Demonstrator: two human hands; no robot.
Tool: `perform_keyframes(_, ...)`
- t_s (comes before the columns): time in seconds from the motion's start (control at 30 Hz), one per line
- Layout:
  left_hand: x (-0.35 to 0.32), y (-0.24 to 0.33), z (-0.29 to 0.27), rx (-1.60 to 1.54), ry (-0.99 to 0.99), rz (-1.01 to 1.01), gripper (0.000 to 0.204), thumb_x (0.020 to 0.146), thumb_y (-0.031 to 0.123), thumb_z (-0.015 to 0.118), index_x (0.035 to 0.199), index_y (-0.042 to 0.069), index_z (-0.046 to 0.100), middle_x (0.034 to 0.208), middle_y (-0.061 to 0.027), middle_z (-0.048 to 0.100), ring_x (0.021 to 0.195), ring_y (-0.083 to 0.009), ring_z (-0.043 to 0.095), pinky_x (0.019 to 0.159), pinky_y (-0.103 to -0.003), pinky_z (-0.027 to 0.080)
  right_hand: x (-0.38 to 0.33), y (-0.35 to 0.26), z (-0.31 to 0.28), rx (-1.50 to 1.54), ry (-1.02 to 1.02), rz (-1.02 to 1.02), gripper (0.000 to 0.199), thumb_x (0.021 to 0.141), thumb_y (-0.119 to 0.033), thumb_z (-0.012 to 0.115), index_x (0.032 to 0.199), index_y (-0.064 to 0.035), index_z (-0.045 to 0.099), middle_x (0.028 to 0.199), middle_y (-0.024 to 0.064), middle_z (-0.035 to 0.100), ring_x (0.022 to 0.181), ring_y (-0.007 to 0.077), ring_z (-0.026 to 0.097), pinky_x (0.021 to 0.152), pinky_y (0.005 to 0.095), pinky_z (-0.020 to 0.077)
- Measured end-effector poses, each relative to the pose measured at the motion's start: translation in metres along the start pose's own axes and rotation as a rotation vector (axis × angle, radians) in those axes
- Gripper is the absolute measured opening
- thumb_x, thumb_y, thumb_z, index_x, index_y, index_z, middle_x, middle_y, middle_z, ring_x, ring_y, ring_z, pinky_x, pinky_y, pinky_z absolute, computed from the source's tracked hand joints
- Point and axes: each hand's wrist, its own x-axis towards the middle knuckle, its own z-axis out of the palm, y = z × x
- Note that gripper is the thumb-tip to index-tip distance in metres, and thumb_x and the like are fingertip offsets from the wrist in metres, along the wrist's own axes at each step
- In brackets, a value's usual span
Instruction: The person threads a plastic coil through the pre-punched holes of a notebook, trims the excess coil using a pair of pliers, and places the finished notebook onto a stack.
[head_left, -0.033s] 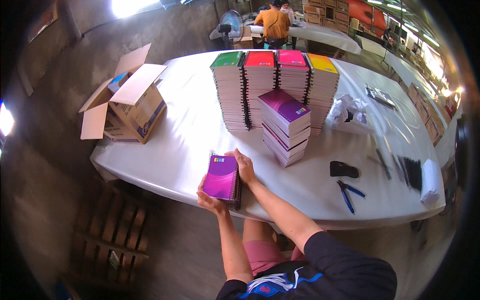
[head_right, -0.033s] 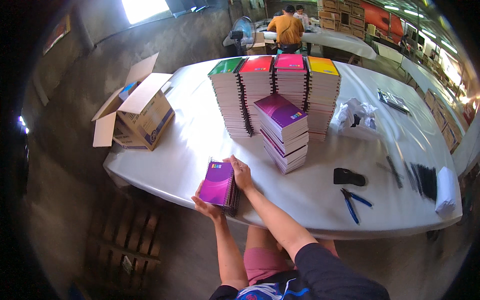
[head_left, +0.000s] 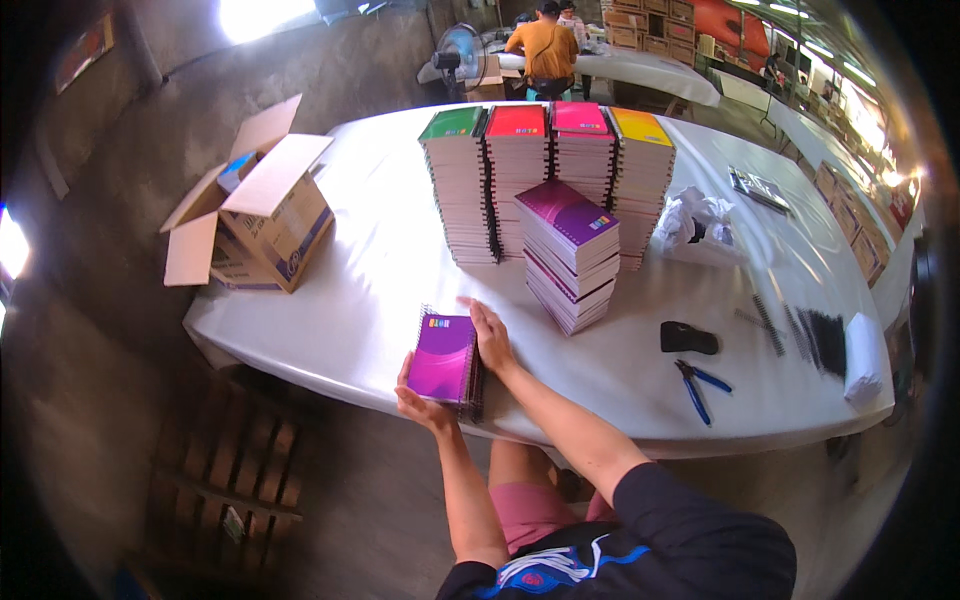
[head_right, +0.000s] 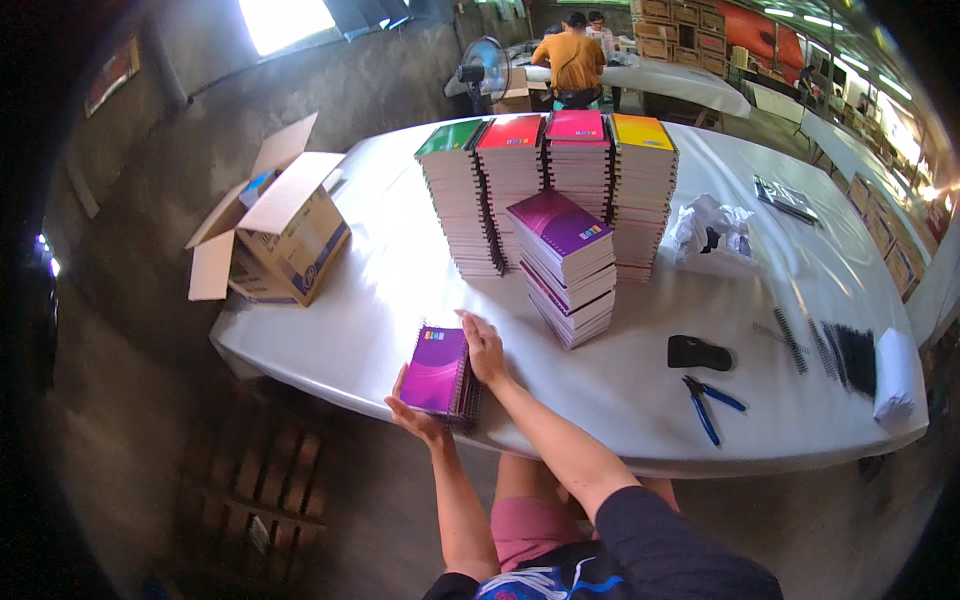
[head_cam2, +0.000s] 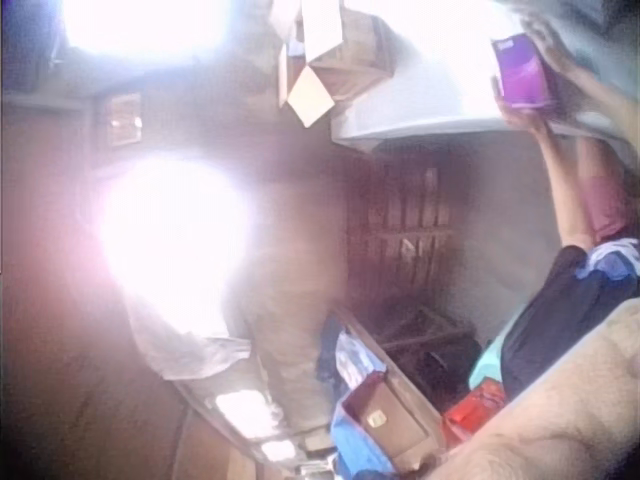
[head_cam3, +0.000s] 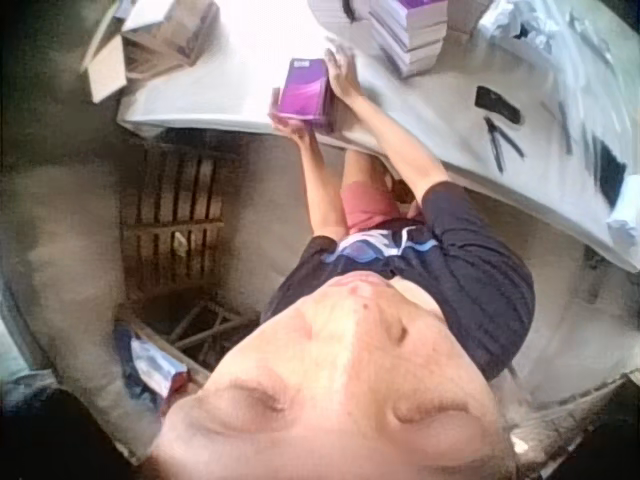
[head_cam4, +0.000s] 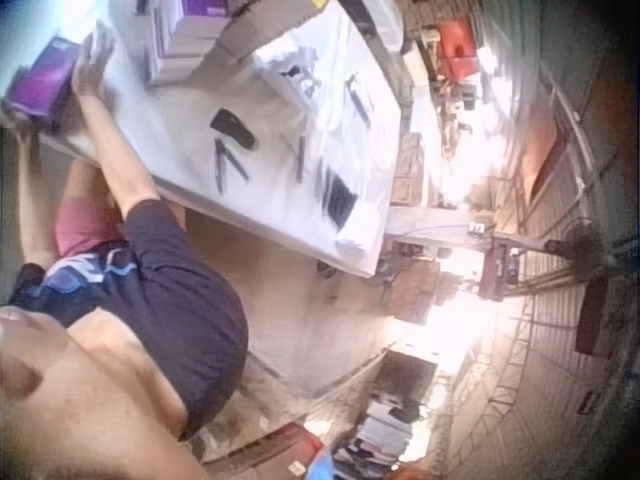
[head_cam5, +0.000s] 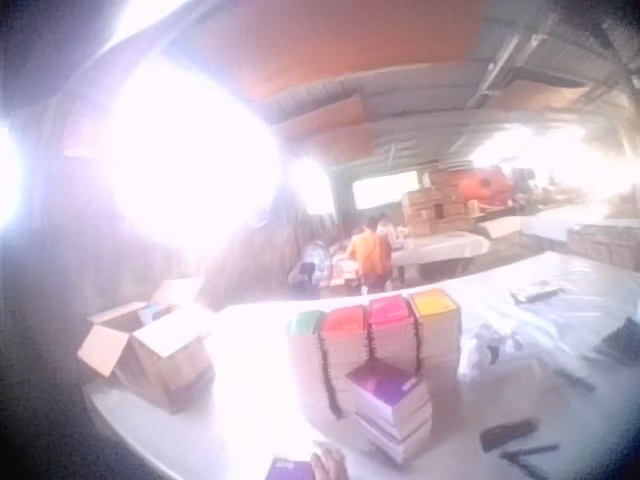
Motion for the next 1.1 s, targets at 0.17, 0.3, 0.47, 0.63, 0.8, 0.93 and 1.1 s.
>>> perform_keyframes(0.17,0.005,0.035,-0.042,0.118,0.279,0.227,0.068,0.097,0.056,0.017,0.133,0.005,0.042,0.138,-0.0122,0.043,0.132,-0.0274,0.034,0.109,-0.051,0.013,0.022,-0.137,-0.070,-0.694,0.320,-0.942,0.044,0.082,-0.021,0.061,0.123,-0.0055,0.057,0.114,0.0158,0.055,0.111,0.0300,0.044,0.095,0.0409,0.0351)
perform_keyframes(0.3,0.000,0.104,-0.027,0.174,0.398,0.488,0.046,0.097,0.034,0.037,0.127,0.000,0.045,0.132,-0.0116,0.046,0.123,-0.0229,0.044,0.101,-0.037,0.035,0.137,-0.171,-0.179,-1.021,0.077,0.061,0.070,0.072,-0.055,0.069,0.125,-0.0108,0.057,0.127,0.0182,0.052,0.120,0.0317,0.050,0.097,0.0447,0.0407)
perform_keyframes(0.47,-0.012,0.153,0.007,0.267,0.269,0.706,0.033,0.094,0.022,0.042,0.118,0.000,0.049,0.126,-0.0138,0.048,0.121,-0.0257,0.047,0.101,-0.040,0.038,0.162,-0.151,-0.206,-1.061,-0.378,0.339,0.082,0.061,-0.065,0.073,0.121,-0.0104,0.060,0.124,0.0113,0.057,0.120,0.0312,0.051,0.098,0.0455,0.0414)
perform_keyframes(0.63,-0.035,0.159,0.035,0.207,0.042,0.602,0.030,0.092,0.017,0.044,0.116,-0.001,0.049,0.121,-0.0138,0.048,0.118,-0.0287,0.050,0.098,-0.039,0.042,0.139,-0.180,-0.194,-1.315,-0.105,0.128,0.057,0.061,-0.049,0.082,0.099,-0.0104,0.062,0.111,0.0105,0.063,0.110,0.0277,0.058,0.091,0.0612,0.0385)
perform_keyframes(0.8,-0.069,0.169,0.108,-0.221,-0.279,-0.066,0.044,0.094,0.020,0.049,0.132,-0.002,0.041,0.130,-0.0136,0.046,0.111,-0.0275,0.054,0.092,-0.035,0.046,0.073,-0.207,-0.190,-0.624,-0.017,-0.200,0.041,0.068,-0.019,0.083,0.087,-0.0021,0.050,0.076,0.0156,0.064,0.072,0.0274,0.064,0.063,0.0370,0.0484)
perform_keyframes(0.93,-0.076,0.127,0.125,-0.613,-0.503,-0.605,0.036,0.098,0.025,0.050,0.126,0.002,0.045,0.120,-0.0109,0.056,0.101,-0.0202,0.060,0.082,-0.030,0.049,-0.018,-0.205,-0.190,-0.380,-0.097,-0.252,0.041,0.069,-0.019,0.084,0.083,-0.0056,0.048,0.065,0.0045,0.050,0.060,0.0099,0.045,0.054,0.0275,0.0413)
perform_keyframes(1.1,-0.104,0.108,0.113,0.026,-0.582,0.006,0.009,0.093,0.006,0.053,0.099,-0.001,0.056,0.093,-0.0104,0.063,0.080,-0.0184,0.060,0.073,-0.025,0.046,-0.056,-0.175,-0.264,-0.293,-0.403,-0.038,0.060,0.072,-0.027,0.079,0.121,-0.0098,0.049,0.113,0.0171,0.059,0.107,0.0329,0.057,0.090,0.0397,0.0462)
